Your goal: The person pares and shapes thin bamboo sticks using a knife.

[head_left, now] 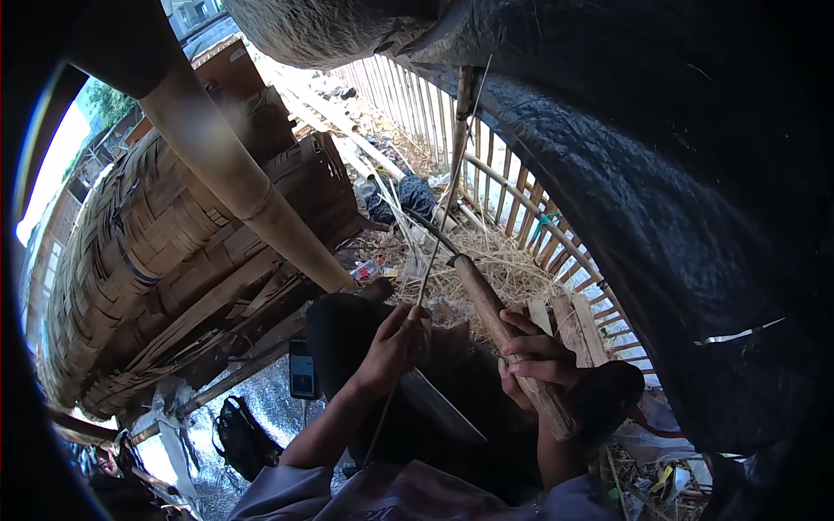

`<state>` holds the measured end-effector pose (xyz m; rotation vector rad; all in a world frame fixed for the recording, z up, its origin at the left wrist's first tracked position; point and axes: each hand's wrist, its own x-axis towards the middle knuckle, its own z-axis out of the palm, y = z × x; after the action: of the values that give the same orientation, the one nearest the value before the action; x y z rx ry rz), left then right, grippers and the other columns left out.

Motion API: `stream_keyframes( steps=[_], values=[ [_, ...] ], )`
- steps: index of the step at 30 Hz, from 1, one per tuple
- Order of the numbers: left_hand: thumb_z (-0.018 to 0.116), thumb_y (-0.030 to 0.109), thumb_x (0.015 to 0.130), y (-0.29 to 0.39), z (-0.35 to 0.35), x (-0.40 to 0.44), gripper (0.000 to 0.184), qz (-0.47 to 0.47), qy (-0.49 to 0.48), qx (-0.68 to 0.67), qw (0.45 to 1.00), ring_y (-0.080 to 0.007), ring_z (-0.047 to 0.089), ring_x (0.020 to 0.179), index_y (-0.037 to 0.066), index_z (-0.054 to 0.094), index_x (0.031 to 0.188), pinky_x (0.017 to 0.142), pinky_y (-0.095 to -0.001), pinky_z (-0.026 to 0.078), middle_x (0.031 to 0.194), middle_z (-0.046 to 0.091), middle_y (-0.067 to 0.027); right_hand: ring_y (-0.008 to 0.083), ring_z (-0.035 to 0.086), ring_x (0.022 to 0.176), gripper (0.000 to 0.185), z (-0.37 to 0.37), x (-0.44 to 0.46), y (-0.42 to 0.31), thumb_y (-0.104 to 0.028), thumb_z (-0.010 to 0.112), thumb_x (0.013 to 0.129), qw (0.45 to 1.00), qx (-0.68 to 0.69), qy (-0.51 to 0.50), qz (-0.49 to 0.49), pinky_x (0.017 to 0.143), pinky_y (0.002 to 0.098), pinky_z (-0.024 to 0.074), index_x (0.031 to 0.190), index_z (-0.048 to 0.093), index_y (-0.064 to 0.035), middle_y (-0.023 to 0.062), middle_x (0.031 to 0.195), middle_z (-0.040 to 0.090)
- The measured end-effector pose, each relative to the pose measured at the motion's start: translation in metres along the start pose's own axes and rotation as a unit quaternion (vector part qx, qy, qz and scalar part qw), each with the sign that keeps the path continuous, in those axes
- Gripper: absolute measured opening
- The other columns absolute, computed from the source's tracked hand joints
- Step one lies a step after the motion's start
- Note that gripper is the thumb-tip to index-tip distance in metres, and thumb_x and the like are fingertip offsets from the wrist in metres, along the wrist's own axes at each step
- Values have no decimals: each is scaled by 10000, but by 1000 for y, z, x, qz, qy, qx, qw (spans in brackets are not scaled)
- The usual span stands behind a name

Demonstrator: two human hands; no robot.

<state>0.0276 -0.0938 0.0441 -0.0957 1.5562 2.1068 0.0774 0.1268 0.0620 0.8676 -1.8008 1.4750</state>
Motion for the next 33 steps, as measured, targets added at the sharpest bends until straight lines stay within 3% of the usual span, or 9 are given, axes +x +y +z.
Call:
stream_keyframes(
  steps=[3, 5, 10, 13, 15, 18, 25, 28, 33],
  values=[
    [408, 251, 1002, -32, -5, 7, 175, -27, -7, -46, 999, -7, 329, 482, 101, 489, 964, 403, -176, 254, 624, 370, 68, 381, 565, 1106, 236, 8, -27, 4, 63, 688, 723, 998, 13, -17, 55, 893, 436, 519, 835, 549, -91, 107, 977, 613],
    [424, 315, 990, -52, -7, 10, 219, -31, 23, -19, 999, -22, 283, 444, 113, 489, 935, 399, -194, 218, 617, 372, 65, 399, 596, 1042, 250, 7, -41, 0, 66, 675, 718, 996, -22, -51, 74, 886, 457, 518, 868, 532, -73, 122, 888, 608],
    [417, 266, 991, -69, -5, 19, 204, -62, 3, 14, 998, -18, 313, 471, 109, 487, 881, 412, -193, 233, 612, 371, 62, 391, 619, 1004, 202, 12, -63, 2, 16, 688, 709, 993, -66, -32, 90, 825, 436, 553, 818, 549, -82, 110, 884, 629],
    [417, 228, 990, -100, -12, 31, 195, -3, 21, 118, 993, -22, 315, 483, 98, 489, 864, 426, -203, 246, 624, 382, 55, 375, 628, 993, 227, 14, -70, 9, 27, 693, 685, 983, -152, -51, 92, 826, 427, 555, 816, 545, -84, 92, 874, 633],
    [396, 175, 991, -107, -12, 30, 212, 35, 46, 228, 972, -53, 353, 535, 65, 475, 828, 485, -252, 314, 616, 384, 34, 365, 630, 991, 248, 13, -74, 11, 44, 687, 661, 981, -148, -47, 113, 828, 416, 555, 812, 542, -88, 72, 859, 634],
    [413, 167, 982, -112, -14, 31, 189, 72, 71, 298, 949, -73, 394, 545, 47, 476, 849, 492, -274, 334, 612, 409, 3, 313, 607, 1053, 240, 14, -77, 13, 57, 694, 636, 983, -121, -27, 138, 892, 426, 525, 773, 564, -91, 45, 890, 637],
    [418, 165, 978, -126, -15, 31, 192, 20, 50, 300, 952, -68, 392, 544, 47, 480, 839, 482, -278, 326, 593, 401, 0, 341, 637, 981, 229, 6, -86, 42, 72, 673, 668, 976, -143, -5, 162, 887, 434, 519, 795, 534, -58, 94, 846, 631],
    [417, 165, 980, -122, -16, 34, 199, -20, 58, 235, 970, -52, 358, 532, 55, 481, 827, 466, -263, 293, 590, 382, 24, 330, 639, 972, 222, 7, -82, 26, 84, 663, 674, 984, -92, -31, 150, 898, 433, 513, 799, 536, -49, 104, 846, 628],
    [413, 177, 988, -143, -19, 33, 203, -60, 11, 165, 984, -32, 317, 512, 65, 482, 835, 447, -241, 257, 587, 368, 50, 335, 641, 956, 208, 6, -89, 52, 80, 664, 677, 974, -142, 7, 177, 909, 452, 502, 789, 542, -45, 98, 840, 628]
  ],
)
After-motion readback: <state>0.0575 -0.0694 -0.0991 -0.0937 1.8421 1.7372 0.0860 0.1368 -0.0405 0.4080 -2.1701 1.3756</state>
